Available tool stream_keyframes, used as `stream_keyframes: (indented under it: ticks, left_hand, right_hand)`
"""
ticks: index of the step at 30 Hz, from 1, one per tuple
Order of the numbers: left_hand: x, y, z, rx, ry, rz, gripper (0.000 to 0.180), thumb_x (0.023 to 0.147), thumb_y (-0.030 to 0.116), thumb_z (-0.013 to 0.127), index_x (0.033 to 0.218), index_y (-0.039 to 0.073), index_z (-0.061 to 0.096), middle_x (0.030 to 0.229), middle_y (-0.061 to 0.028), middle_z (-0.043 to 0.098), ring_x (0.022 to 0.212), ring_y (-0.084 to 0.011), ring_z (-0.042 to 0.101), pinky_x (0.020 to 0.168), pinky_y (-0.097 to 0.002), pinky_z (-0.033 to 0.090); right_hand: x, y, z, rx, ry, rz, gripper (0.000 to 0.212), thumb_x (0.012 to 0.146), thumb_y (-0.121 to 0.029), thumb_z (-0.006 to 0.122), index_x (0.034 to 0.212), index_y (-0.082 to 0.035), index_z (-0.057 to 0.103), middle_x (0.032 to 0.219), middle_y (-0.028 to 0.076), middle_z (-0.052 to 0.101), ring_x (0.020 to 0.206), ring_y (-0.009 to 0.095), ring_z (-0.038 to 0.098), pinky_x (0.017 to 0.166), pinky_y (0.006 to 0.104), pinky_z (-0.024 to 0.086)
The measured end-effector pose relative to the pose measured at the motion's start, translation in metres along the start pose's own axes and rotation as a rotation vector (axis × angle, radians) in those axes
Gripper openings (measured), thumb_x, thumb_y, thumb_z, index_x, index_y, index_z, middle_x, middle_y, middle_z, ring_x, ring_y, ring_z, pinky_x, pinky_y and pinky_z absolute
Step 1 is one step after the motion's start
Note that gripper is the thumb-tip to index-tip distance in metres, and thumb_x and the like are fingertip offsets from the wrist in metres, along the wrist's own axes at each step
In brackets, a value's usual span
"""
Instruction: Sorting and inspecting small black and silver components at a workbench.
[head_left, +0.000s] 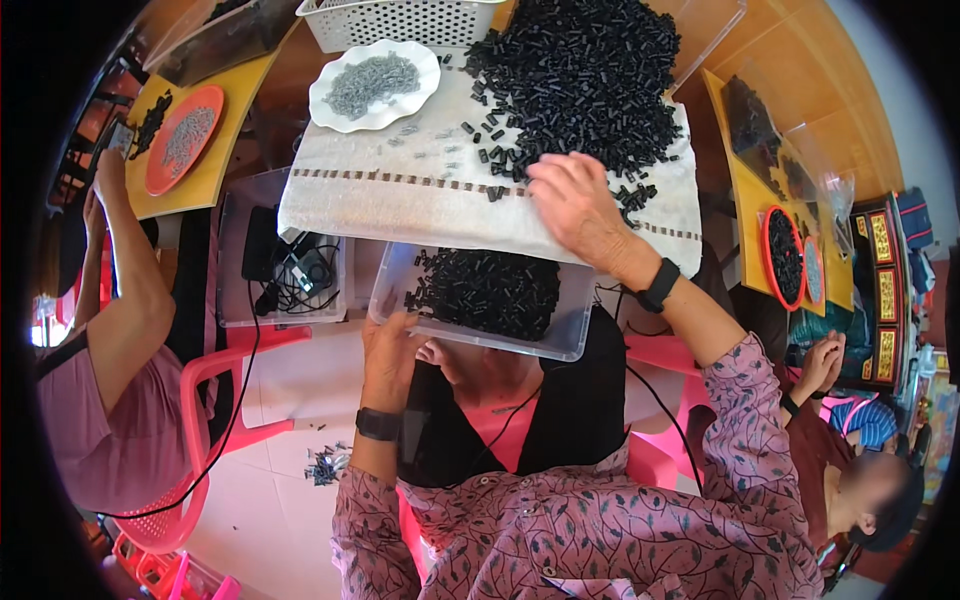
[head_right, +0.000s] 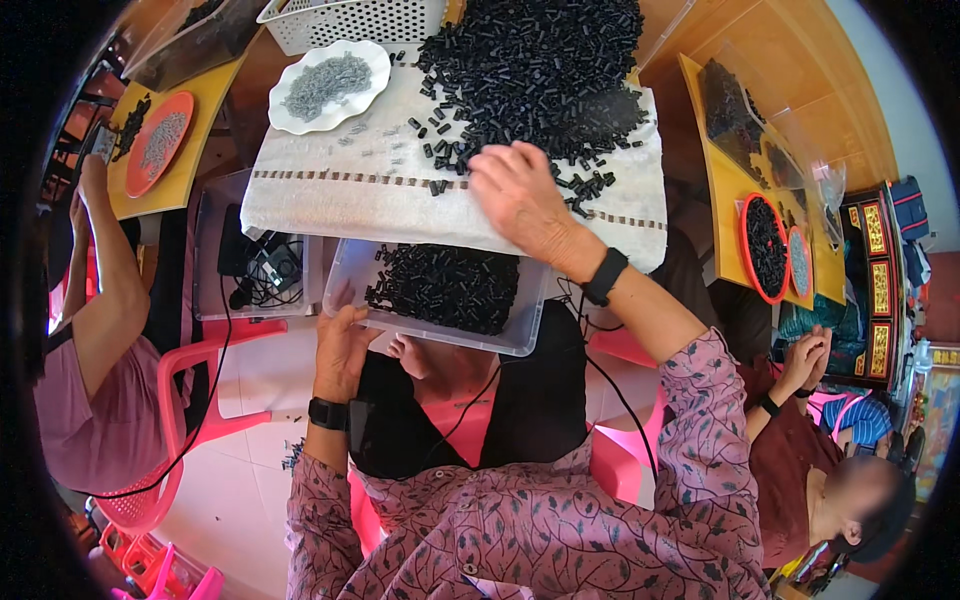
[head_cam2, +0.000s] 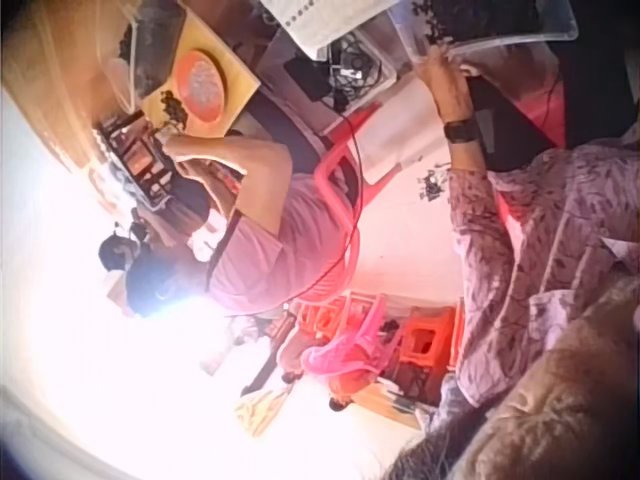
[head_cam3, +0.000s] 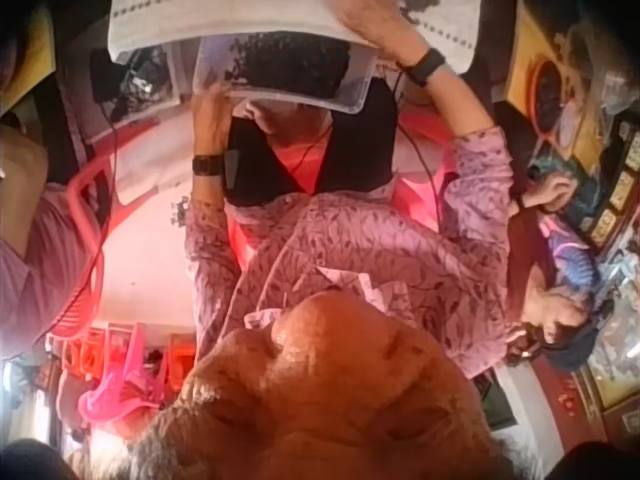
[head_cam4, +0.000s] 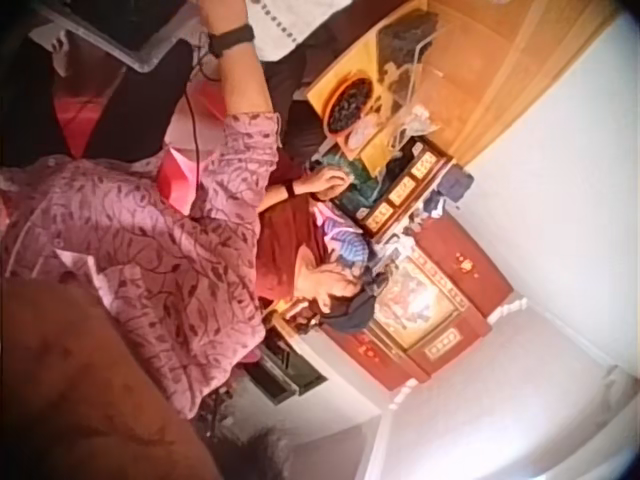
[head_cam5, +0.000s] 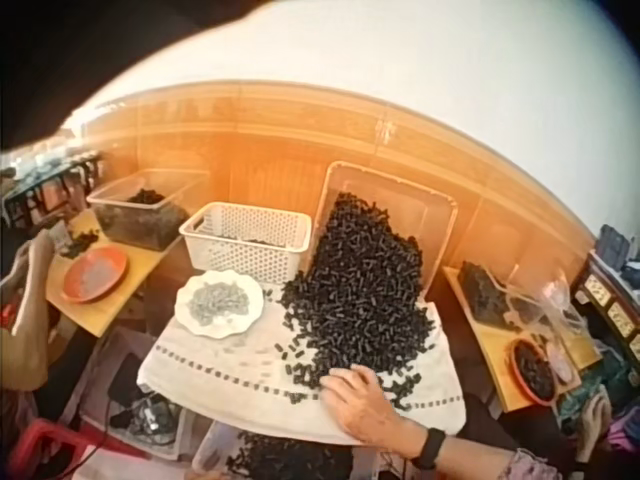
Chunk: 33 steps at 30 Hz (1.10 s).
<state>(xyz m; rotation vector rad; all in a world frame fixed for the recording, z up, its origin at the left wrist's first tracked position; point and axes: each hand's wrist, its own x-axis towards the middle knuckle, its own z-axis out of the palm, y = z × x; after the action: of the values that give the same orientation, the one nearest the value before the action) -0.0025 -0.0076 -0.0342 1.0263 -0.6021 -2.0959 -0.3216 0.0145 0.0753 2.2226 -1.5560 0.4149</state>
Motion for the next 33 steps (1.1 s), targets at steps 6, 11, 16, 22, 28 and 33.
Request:
stream_keyframes:
  ticks: [6,11,16,22,28,33]
  left_hand:
    - [0.001,0.001,0.004,0.01,0.012,-0.009,0.064,0.08,-0.003,0.058,0.142,0.004,0.042,0.142,-0.0104,0.041,0.106,-0.0233,0.054,0.085,-0.0499,0.056]
    - [0.0,0.003,0.002,0.007,0.023,-0.034,0.066,0.079,-0.004,0.057,0.142,0.003,0.041,0.142,-0.0113,0.041,0.105,-0.0251,0.056,0.084,-0.05,0.056]
    - [-0.002,0.006,-0.005,0.011,0.056,0.004,0.065,0.08,-0.005,0.055,0.143,0.002,0.04,0.14,-0.012,0.041,0.103,-0.0257,0.056,0.085,-0.0529,0.056]
    - [-0.02,0.015,-0.019,0.032,0.076,-0.022,0.058,0.081,-0.004,0.054,0.138,-0.003,0.043,0.129,-0.0149,0.048,0.104,-0.0289,0.058,0.085,-0.0572,0.055]
    - [-0.041,0.031,-0.029,0.12,0.049,-0.006,0.047,0.085,0.001,0.058,0.131,-0.003,0.048,0.111,-0.0135,0.056,0.102,-0.0305,0.06,0.082,-0.0572,0.057]
    - [-0.048,0.022,-0.026,-0.007,-0.079,0.077,0.037,0.085,0.002,0.061,0.121,-0.003,0.052,0.103,-0.012,0.054,0.093,-0.0307,0.06,0.075,-0.0564,0.06]
  right_hand:
    - [-0.008,0.038,-0.015,-0.114,0.043,0.162,0.023,0.082,-0.006,0.061,0.104,-0.004,0.063,0.116,0.008,0.06,0.112,0.025,0.054,0.1,0.0417,0.038]
    - [0.007,0.032,-0.029,0.02,0.104,0.284,0.027,0.083,-0.005,0.066,0.11,-0.003,0.064,0.118,0.009,0.059,0.112,0.028,0.054,0.094,0.0409,0.043]
    - [-0.006,-0.002,-0.049,0.187,0.241,0.253,0.015,0.082,0.001,0.065,0.097,-0.002,0.065,0.103,0.013,0.062,0.092,0.031,0.062,0.076,0.0381,0.054]
    - [-0.061,-0.068,-0.074,0.358,0.061,0.426,0.013,0.085,-0.003,0.067,0.097,-0.003,0.064,0.088,0.014,0.064,0.07,0.035,0.065,0.06,0.0391,0.053]
    - [-0.121,-0.092,-0.049,0.278,-0.164,0.681,0.03,0.093,-0.023,0.064,0.108,0.002,0.059,0.087,0.023,0.066,0.073,0.04,0.066,0.06,0.0427,0.053]
    - [-0.112,-0.09,-0.055,0.989,-0.508,1.202,0.049,0.095,-0.034,0.061,0.119,0.009,0.056,0.088,0.015,0.068,0.071,0.023,0.07,0.055,0.03,0.055]
